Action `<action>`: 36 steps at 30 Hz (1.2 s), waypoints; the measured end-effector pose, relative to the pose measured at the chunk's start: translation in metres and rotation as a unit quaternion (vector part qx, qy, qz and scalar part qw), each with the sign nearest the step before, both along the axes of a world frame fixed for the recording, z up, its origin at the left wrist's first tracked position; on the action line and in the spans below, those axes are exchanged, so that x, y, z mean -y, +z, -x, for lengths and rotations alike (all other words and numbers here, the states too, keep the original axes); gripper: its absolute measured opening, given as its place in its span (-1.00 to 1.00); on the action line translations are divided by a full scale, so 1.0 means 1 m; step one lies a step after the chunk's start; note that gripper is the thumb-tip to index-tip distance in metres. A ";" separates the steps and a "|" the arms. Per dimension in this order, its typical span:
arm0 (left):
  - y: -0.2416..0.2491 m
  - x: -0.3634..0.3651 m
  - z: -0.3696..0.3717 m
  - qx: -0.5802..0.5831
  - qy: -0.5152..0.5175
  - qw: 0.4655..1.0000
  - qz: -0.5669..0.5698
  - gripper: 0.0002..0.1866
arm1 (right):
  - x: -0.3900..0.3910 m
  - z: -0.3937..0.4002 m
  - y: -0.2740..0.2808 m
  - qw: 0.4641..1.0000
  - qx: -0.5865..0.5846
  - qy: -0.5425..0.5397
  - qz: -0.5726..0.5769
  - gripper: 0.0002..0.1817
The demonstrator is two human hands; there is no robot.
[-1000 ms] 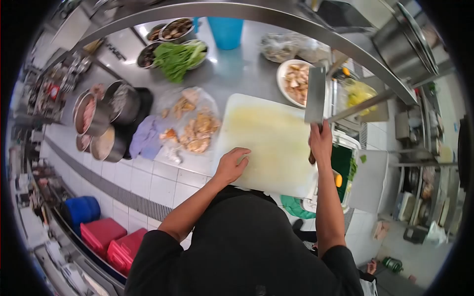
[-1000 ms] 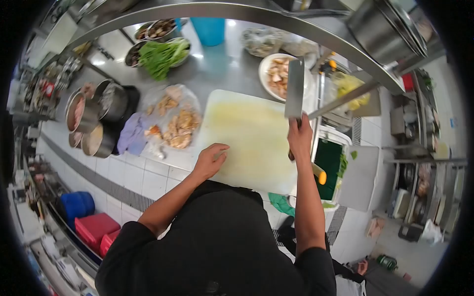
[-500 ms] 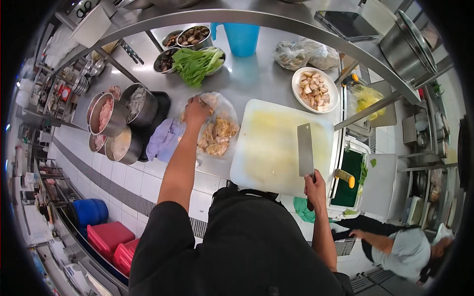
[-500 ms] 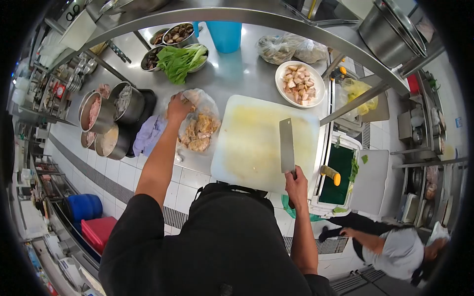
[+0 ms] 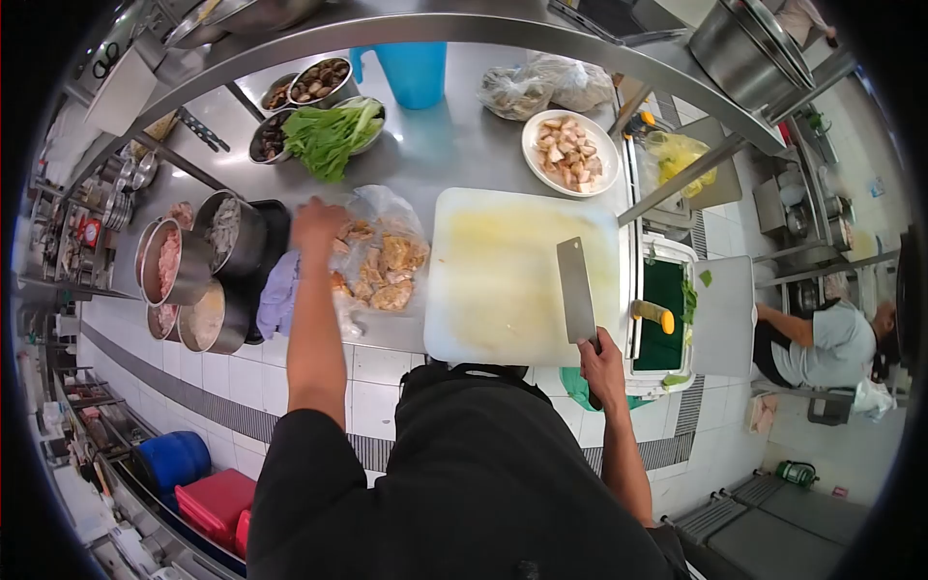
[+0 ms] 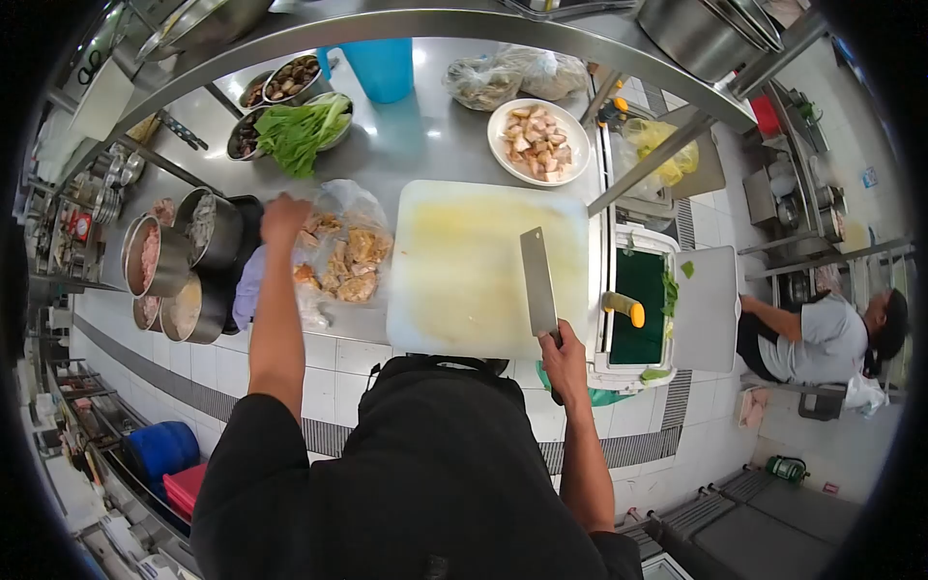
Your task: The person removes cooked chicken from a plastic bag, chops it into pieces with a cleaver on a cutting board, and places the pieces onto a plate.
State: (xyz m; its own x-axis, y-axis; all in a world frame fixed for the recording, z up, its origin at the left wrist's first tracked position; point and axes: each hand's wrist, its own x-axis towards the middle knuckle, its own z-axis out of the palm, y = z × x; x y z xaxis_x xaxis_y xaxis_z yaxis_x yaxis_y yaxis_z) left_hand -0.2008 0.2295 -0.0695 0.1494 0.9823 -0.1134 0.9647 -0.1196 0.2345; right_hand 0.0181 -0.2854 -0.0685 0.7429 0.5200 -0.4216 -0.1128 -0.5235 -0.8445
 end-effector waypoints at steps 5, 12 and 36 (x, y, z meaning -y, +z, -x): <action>-0.015 0.102 -0.023 0.386 -0.132 0.911 0.055 -0.56 | -0.006 -0.006 0.003 0.997 0.051 0.023 0.055 -0.71; -0.063 0.265 -0.109 0.354 -0.340 0.871 -0.031 -0.53 | -0.034 -0.013 0.013 0.975 0.164 0.102 0.108 -0.63; -0.060 0.294 -0.081 0.373 -0.351 0.859 0.010 -0.71 | -0.088 0.016 0.045 0.934 0.337 0.119 0.020 -0.76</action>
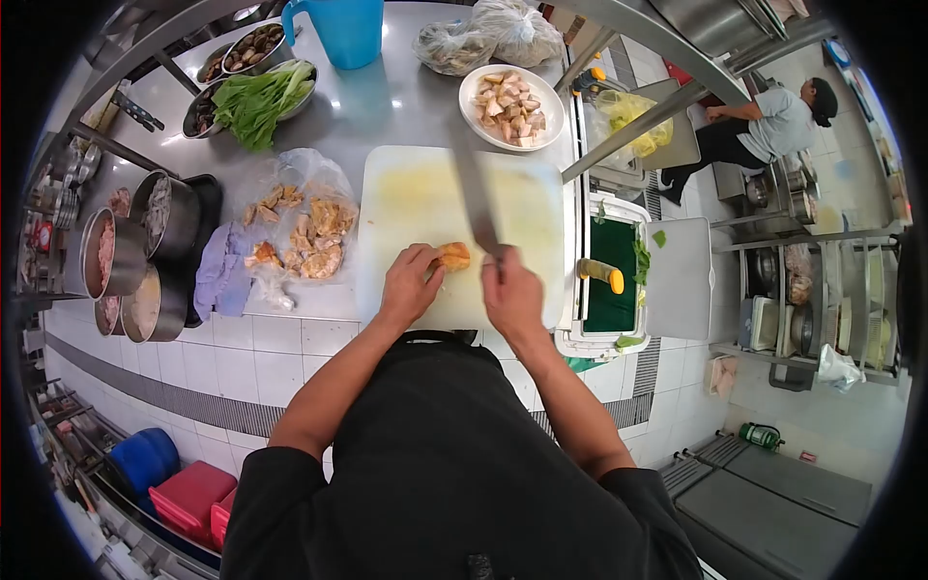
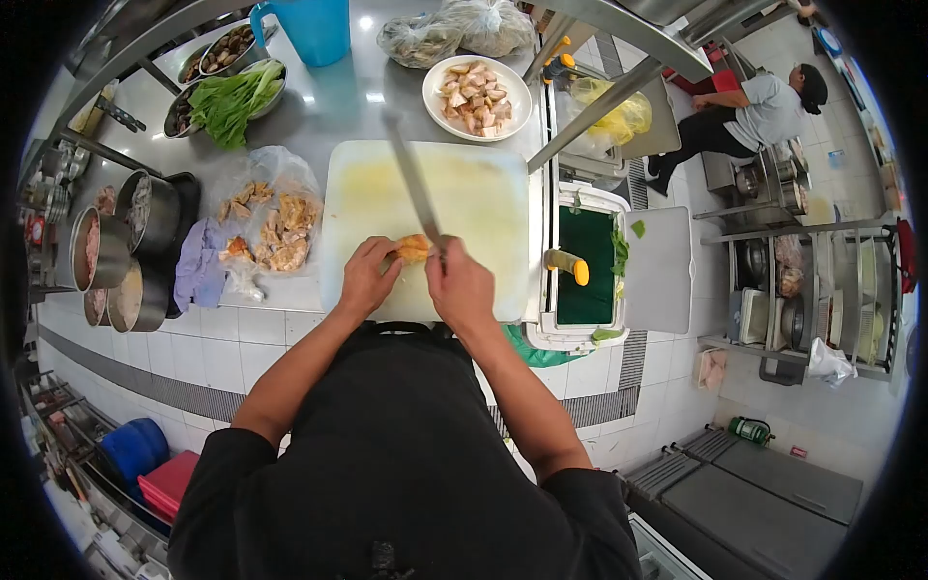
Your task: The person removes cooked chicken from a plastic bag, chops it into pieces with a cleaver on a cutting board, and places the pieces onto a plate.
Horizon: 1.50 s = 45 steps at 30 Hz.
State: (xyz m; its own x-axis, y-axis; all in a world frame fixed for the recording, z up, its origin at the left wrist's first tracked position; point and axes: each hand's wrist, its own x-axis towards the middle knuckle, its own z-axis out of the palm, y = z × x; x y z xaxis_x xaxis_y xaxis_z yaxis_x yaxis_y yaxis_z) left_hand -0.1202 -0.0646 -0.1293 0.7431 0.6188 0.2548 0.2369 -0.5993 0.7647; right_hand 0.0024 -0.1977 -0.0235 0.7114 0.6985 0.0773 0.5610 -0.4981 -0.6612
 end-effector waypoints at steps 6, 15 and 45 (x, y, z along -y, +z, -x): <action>0.002 0.001 0.004 -0.009 -0.009 1.000 0.016 -0.72 | -0.008 -0.007 -0.044 0.977 0.010 0.094 0.194 -0.77; 0.005 -0.001 0.009 0.025 0.029 0.999 0.025 -0.79 | -0.004 -0.009 0.046 1.000 0.006 0.022 -0.002 -0.77; 0.005 0.003 0.012 0.015 0.002 1.000 0.004 -0.89 | -0.018 0.001 -0.052 0.977 0.010 0.116 0.181 -0.75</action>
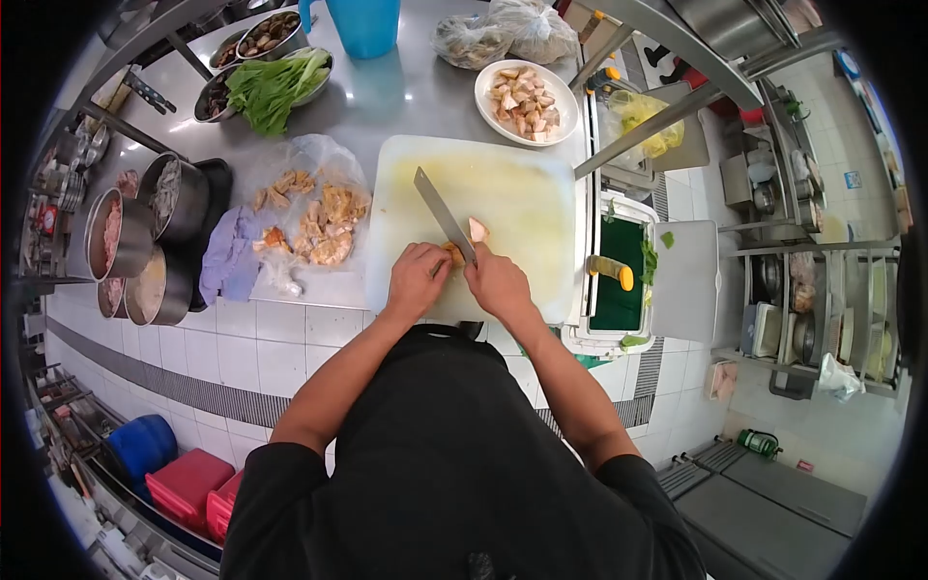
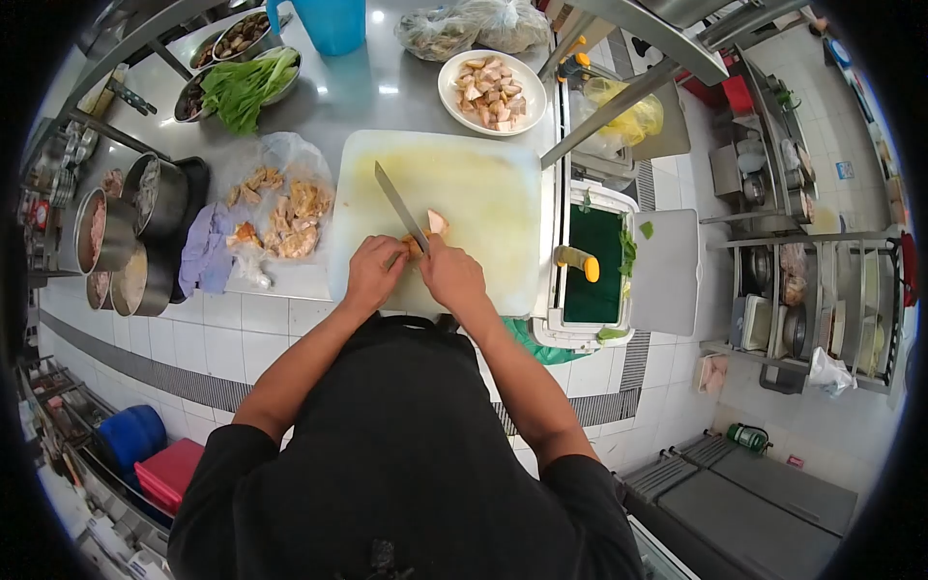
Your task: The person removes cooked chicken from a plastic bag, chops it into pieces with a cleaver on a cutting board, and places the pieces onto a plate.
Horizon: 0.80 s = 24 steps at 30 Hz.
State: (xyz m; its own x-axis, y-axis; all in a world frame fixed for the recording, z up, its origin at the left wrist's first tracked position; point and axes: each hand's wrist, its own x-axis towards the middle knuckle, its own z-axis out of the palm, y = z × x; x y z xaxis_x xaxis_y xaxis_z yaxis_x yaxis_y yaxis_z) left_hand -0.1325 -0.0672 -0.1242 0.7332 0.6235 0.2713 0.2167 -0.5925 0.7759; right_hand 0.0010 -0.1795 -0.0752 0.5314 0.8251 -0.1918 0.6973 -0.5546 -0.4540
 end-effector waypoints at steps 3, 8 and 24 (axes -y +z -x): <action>-0.003 -0.002 -0.002 0.000 -0.009 1.000 -0.021 -0.89 | -0.002 -0.020 0.015 0.999 0.003 0.025 0.021 -0.75; -0.004 -0.003 0.000 0.008 0.005 1.000 -0.020 -0.91 | -0.002 -0.012 0.079 0.994 0.026 -0.022 -0.102 -0.74; 0.005 -0.002 0.019 -0.002 0.041 0.999 0.020 -0.91 | -0.003 -0.010 0.000 0.997 -0.072 -0.001 -0.027 -0.72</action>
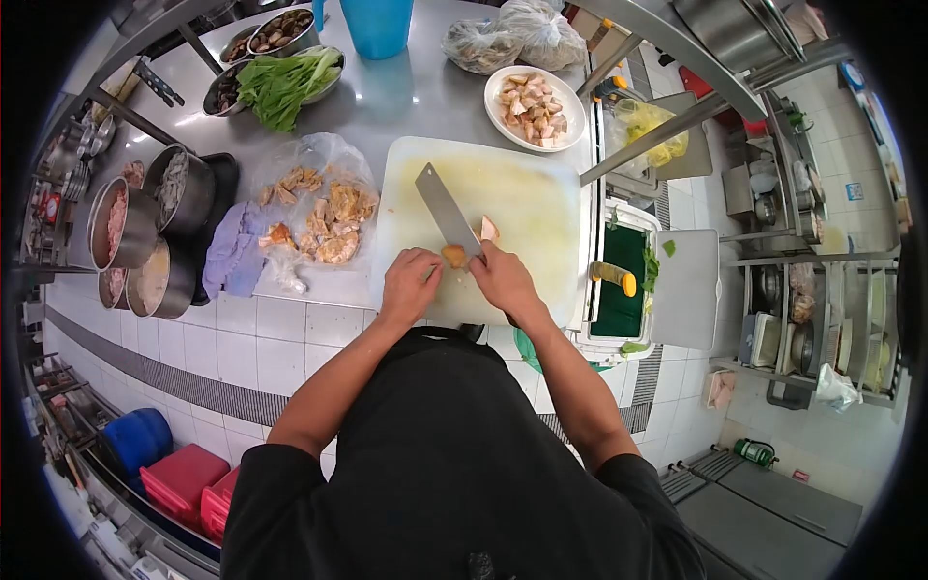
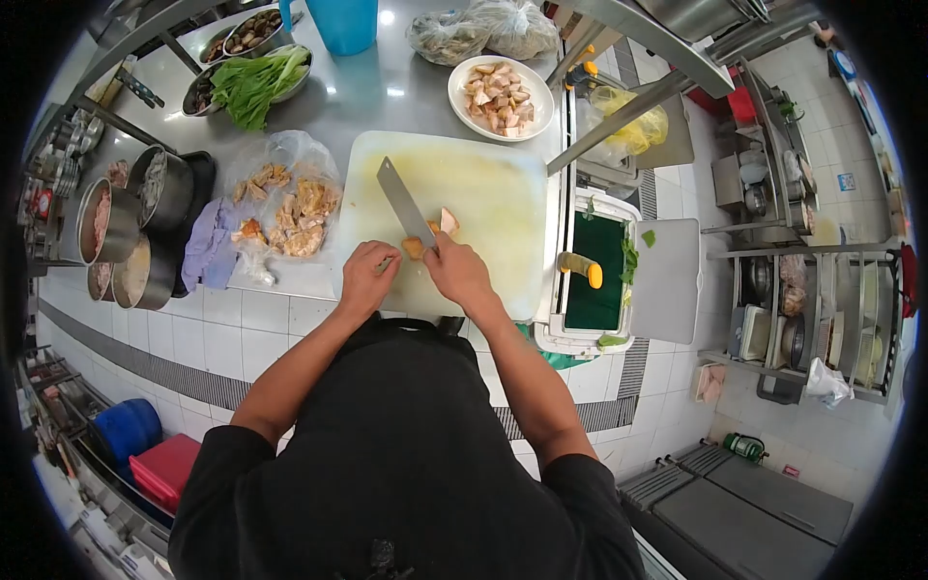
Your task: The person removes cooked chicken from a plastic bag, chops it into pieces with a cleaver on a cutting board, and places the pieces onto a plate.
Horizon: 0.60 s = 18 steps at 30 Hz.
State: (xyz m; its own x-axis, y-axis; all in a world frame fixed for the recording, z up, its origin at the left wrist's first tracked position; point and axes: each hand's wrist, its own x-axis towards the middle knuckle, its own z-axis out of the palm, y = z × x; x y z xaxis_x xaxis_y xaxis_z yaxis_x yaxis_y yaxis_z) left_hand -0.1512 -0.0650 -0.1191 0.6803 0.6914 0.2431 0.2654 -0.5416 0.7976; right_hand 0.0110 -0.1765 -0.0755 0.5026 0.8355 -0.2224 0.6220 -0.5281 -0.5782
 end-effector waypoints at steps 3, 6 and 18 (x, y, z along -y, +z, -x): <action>-0.002 0.001 -0.007 0.010 0.004 1.000 -0.006 -0.88 | 0.005 -0.002 0.012 0.997 -0.051 -0.044 -0.039 -0.71; 0.002 0.003 -0.014 0.015 0.012 0.998 0.059 -0.82 | 0.010 -0.004 0.016 0.986 -0.107 -0.109 -0.071 -0.69; -0.003 -0.003 -0.020 -0.078 0.004 0.990 0.113 -0.64 | 0.023 -0.008 0.029 0.913 -0.293 -0.221 -0.177 -0.78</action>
State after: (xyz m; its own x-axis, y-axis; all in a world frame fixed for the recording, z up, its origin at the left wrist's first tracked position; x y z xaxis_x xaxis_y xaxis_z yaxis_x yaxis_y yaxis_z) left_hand -0.1315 -0.0617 -0.1218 0.6912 0.7222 -0.0268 0.3991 -0.3505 0.8472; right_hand 0.0190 -0.1991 -0.0462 0.6894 0.6509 -0.3179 -0.0788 -0.3689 -0.9261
